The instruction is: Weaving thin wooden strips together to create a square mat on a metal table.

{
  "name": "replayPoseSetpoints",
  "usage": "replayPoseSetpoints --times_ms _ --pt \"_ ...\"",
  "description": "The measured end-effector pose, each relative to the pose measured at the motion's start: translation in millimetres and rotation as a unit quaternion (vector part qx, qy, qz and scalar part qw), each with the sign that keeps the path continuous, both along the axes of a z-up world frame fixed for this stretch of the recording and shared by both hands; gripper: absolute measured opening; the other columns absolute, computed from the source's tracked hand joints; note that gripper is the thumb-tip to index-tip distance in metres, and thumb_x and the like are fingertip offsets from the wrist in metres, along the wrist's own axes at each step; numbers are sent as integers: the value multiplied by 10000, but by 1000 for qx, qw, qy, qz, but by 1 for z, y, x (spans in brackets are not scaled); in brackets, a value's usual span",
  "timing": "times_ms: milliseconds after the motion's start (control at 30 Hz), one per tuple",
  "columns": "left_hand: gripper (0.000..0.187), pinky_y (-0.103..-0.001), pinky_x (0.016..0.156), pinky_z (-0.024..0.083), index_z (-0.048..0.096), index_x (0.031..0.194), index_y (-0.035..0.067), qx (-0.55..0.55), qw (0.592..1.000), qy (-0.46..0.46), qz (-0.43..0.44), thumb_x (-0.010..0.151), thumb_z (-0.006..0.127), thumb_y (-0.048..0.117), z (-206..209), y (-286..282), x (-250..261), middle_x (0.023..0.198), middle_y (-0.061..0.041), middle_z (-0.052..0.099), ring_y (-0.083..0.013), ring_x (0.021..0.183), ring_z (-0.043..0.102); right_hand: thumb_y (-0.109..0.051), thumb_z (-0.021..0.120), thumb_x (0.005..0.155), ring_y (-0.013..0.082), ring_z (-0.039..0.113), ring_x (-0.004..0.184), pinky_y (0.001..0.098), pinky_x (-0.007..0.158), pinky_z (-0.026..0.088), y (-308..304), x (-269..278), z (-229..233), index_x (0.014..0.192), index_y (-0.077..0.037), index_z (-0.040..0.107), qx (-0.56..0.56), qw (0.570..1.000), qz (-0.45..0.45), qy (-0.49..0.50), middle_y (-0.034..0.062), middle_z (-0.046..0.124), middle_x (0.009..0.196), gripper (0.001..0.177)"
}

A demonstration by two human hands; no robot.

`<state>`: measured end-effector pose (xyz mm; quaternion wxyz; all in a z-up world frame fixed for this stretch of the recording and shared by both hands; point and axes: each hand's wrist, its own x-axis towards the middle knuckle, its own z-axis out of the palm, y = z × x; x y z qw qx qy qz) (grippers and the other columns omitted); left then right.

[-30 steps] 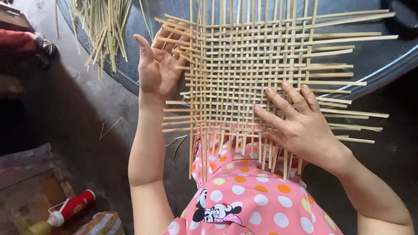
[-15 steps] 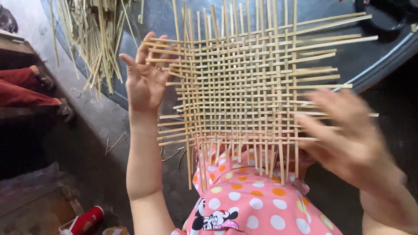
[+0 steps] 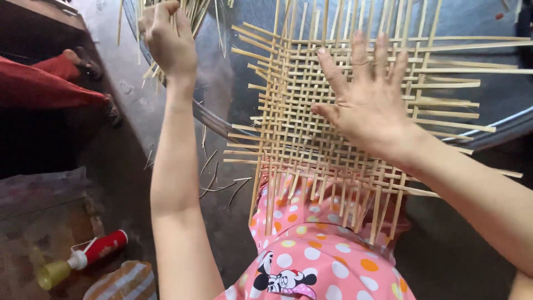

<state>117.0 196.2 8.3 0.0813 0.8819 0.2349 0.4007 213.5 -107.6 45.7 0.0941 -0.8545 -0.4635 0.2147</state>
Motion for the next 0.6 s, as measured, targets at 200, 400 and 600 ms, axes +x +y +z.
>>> replayPoseSetpoints --times_ms 200,400,600 --pt "192 -347 465 408 560 619 79 -59 990 114 59 765 673 131 -8 36 2 610 -33 584 -201 554 565 -594 228 815 427 -89 1240 623 931 -76 -2 -7 -42 1346 -198 229 111 991 8 -73 260 22 1386 662" --pt "105 -371 384 410 652 634 127 -26 979 129 154 698 706 191 2 49 -8 534 -51 595 -208 482 613 -613 166 817 398 -110 1252 601 944 -95 1 -10 -43 1357 -207 205 90 994 2 -68 237 -6 1395 676" --pt "57 -282 429 432 678 831 53 -15 978 189 93 802 631 39 53 4 -67 692 -58 657 -159 582 594 -539 278 849 430 -17 1256 635 940 -28 2 -9 -44 1337 -144 310 138 985 10 -103 274 92 1388 629"
